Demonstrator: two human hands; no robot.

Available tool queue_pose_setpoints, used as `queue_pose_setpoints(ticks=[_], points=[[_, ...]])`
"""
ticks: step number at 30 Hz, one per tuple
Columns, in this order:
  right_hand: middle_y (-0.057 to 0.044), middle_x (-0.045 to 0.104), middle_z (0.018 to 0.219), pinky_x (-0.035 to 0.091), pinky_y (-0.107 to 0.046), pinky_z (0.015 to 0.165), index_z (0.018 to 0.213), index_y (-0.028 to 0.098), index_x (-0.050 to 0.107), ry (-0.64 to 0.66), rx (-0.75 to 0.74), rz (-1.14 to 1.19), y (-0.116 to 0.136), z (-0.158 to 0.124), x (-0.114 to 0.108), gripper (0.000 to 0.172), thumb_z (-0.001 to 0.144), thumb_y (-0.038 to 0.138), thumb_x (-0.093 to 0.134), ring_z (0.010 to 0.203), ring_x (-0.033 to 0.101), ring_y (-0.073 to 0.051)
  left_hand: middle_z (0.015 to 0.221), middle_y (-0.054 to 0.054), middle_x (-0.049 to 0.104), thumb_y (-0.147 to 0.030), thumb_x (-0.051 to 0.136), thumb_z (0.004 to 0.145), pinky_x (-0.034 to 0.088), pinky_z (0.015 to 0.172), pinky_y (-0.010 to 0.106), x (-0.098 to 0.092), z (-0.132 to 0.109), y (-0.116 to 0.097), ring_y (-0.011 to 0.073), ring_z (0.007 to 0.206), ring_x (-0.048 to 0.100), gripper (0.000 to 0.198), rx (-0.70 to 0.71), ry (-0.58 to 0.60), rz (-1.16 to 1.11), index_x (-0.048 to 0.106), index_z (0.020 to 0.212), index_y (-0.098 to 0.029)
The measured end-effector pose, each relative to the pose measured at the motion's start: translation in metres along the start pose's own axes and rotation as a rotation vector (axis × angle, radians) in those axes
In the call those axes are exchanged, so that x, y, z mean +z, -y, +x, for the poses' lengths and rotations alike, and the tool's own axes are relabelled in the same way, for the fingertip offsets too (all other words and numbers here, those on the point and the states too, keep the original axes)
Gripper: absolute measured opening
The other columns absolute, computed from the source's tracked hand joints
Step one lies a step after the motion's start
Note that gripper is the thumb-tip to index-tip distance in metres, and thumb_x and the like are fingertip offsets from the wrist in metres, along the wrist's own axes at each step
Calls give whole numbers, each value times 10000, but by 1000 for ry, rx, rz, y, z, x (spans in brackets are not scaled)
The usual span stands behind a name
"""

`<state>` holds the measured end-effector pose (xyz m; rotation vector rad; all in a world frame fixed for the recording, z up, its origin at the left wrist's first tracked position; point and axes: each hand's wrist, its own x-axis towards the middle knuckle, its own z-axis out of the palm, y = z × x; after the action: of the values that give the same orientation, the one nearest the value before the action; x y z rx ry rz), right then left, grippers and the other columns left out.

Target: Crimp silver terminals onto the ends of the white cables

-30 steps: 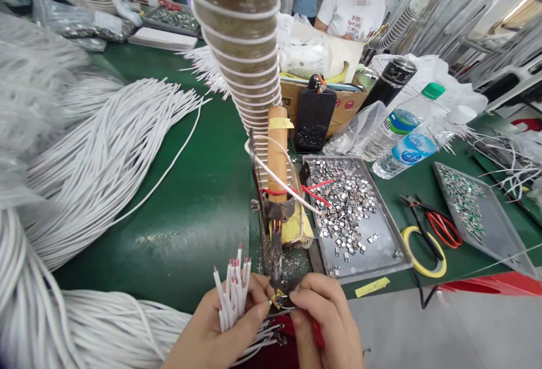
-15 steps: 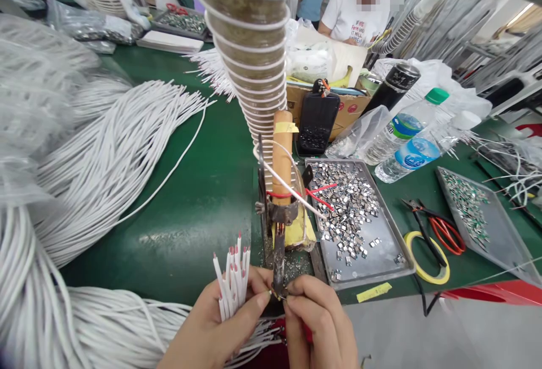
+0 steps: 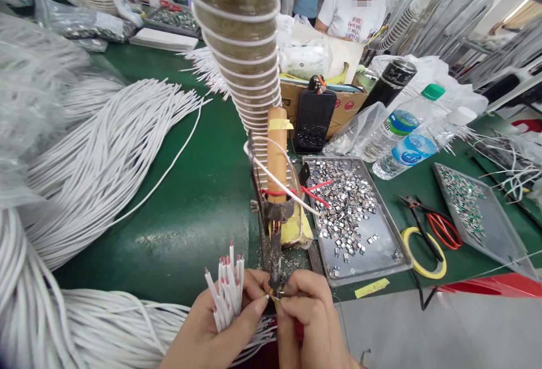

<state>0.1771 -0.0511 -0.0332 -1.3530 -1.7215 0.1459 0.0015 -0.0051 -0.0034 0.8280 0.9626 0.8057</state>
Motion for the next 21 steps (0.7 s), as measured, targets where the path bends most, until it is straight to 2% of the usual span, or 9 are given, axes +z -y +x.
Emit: queue_pose_setpoints(ticks=[5,8,12,16,19,21], points=[[-12,615,839,537,-291,649,933,245,607,-104,0,42,8,11,-2,119,994,146,580,700,622,-150,921,30,722,-173,716,880,518,854,276,-2,-1,7,206,864,646,147,-8,34,7,652,754,-213],[0,565,790,496,-327,678,913,253,633,-112,6,72,11,14,-8,125,1032,243,597,688,541,-161,935,41,716,-172,701,893,512,833,286,-4,-2,10,212,866,640,146,7,76,50,641,765,-210],[4,519,822,516,-299,689,990,264,676,28,66,79,13,14,-18,62,1021,314,661,739,549,-164,856,10,626,-147,656,894,455,727,278,-5,-4,11,193,783,576,153,38,182,156,613,763,-213],[19,529,796,547,-255,636,1034,267,688,223,54,123,15,16,-19,36,1021,287,661,686,572,-141,929,6,578,-105,674,830,438,734,268,-8,-4,12,195,824,558,114,107,281,267,680,822,-219],[11,580,799,550,-237,587,1070,272,692,289,80,146,14,18,-18,71,1032,308,644,684,607,-143,974,35,602,-189,676,909,470,792,278,-11,-5,18,223,891,586,70,119,316,338,738,912,-218],[13,597,788,560,-238,598,1045,265,697,293,81,148,13,18,-18,53,1023,284,653,682,619,-142,1007,56,633,-286,652,985,493,842,291,-12,-6,25,236,927,610,126,135,301,334,760,985,-221]])
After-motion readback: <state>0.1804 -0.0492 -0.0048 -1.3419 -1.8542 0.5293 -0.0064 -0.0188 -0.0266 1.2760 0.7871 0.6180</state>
